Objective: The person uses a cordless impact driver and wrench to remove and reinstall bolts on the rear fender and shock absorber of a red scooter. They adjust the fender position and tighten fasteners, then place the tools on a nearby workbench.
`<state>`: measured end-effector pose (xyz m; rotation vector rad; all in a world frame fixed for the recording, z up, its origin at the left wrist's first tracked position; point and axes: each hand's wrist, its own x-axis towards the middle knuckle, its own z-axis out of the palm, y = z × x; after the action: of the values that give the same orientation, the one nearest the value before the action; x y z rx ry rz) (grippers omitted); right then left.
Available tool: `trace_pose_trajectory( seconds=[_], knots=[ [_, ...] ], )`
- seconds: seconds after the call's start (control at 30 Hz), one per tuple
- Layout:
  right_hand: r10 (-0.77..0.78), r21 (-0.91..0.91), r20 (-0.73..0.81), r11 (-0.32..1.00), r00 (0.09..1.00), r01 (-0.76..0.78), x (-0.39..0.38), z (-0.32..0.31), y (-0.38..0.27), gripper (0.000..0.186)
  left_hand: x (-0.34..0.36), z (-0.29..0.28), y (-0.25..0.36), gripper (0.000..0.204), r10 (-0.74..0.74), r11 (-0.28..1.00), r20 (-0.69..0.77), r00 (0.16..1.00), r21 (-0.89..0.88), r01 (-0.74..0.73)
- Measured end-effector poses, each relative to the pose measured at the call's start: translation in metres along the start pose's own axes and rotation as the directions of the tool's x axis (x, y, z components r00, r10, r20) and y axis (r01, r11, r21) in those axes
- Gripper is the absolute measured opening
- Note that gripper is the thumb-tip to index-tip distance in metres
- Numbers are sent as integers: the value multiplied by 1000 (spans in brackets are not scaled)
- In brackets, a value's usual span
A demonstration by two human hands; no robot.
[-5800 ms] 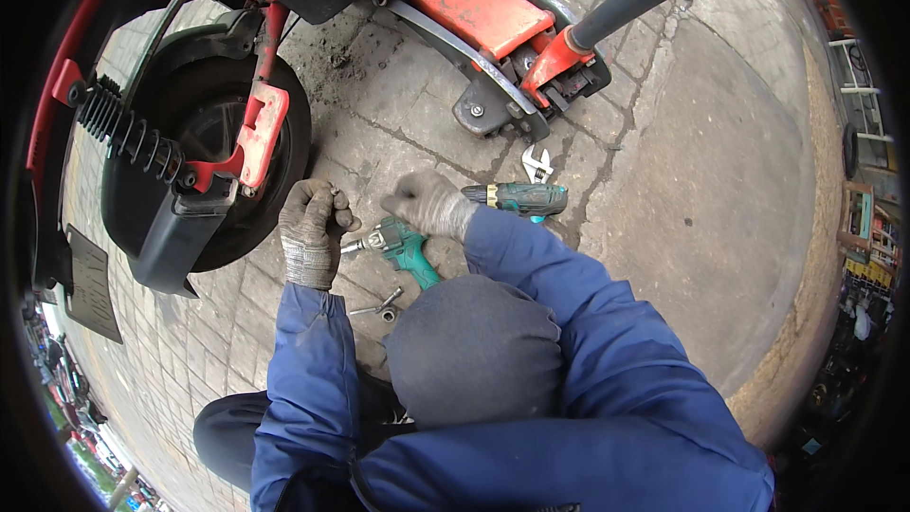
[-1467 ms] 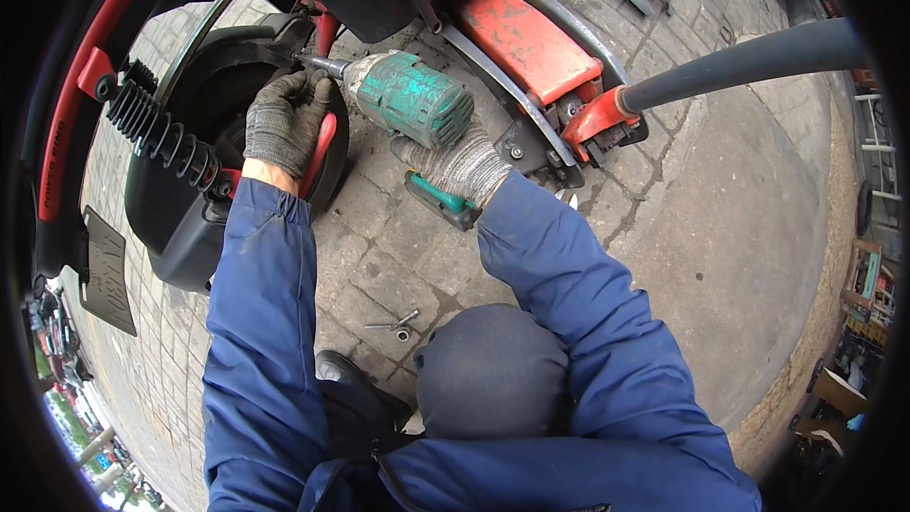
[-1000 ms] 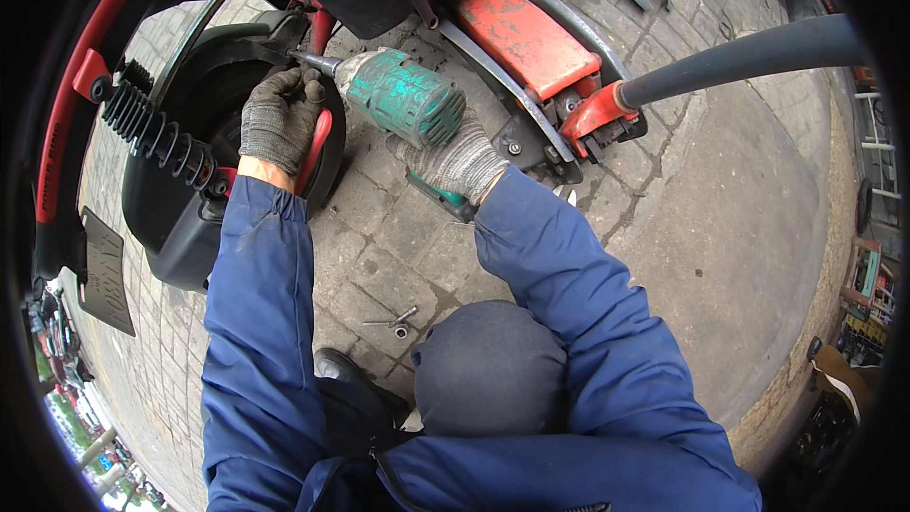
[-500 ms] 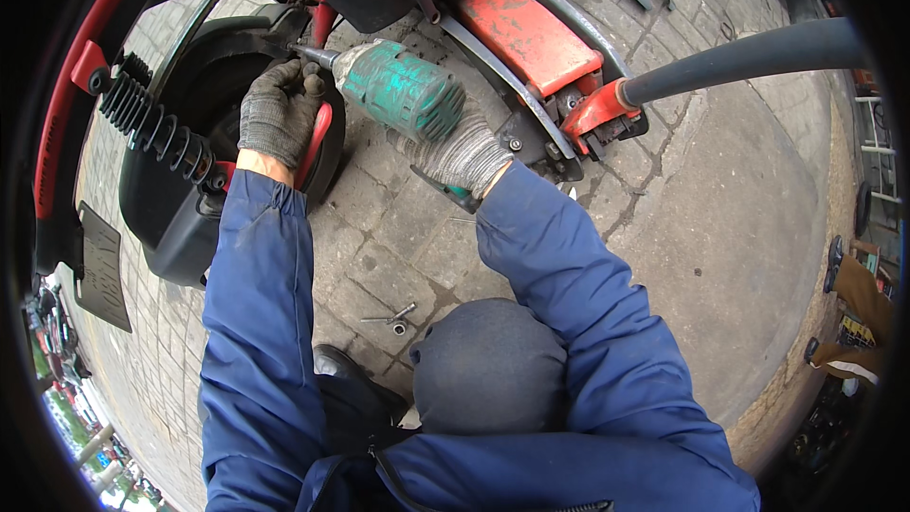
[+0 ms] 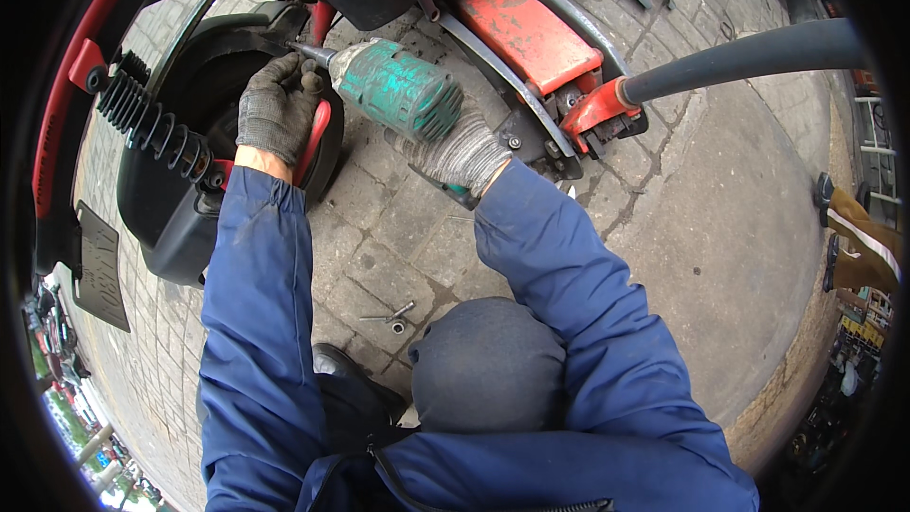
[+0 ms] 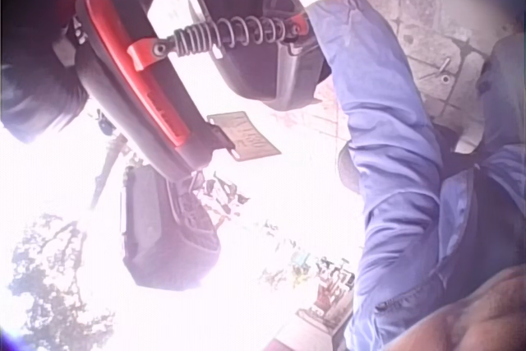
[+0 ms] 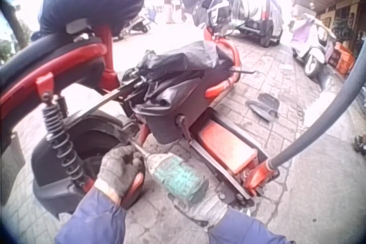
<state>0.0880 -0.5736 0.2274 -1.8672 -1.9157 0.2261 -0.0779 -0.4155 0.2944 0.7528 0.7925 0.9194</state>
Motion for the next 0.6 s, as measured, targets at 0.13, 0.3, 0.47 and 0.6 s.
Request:
trace_pose_trajectory(
  seconds=[0.13,0.3,0.47,0.6],
  knots=[
    [182,704,-9,700,983,-123,1,0,1,50,0,9,4,13,-27,1000,-48,998,-12,26],
    [139,626,425,-759,895,-179,6,2,-1,47,-4,23,9,11,-124,988,-95,988,-102,114],
    [163,771,333,-614,929,-169,3,16,2,47,-7,27,10,9,-109,994,-113,988,-34,106],
    [107,493,438,-859,892,-139,0,22,7,47,-6,27,12,8,-128,992,-109,986,1,129]
  ],
)
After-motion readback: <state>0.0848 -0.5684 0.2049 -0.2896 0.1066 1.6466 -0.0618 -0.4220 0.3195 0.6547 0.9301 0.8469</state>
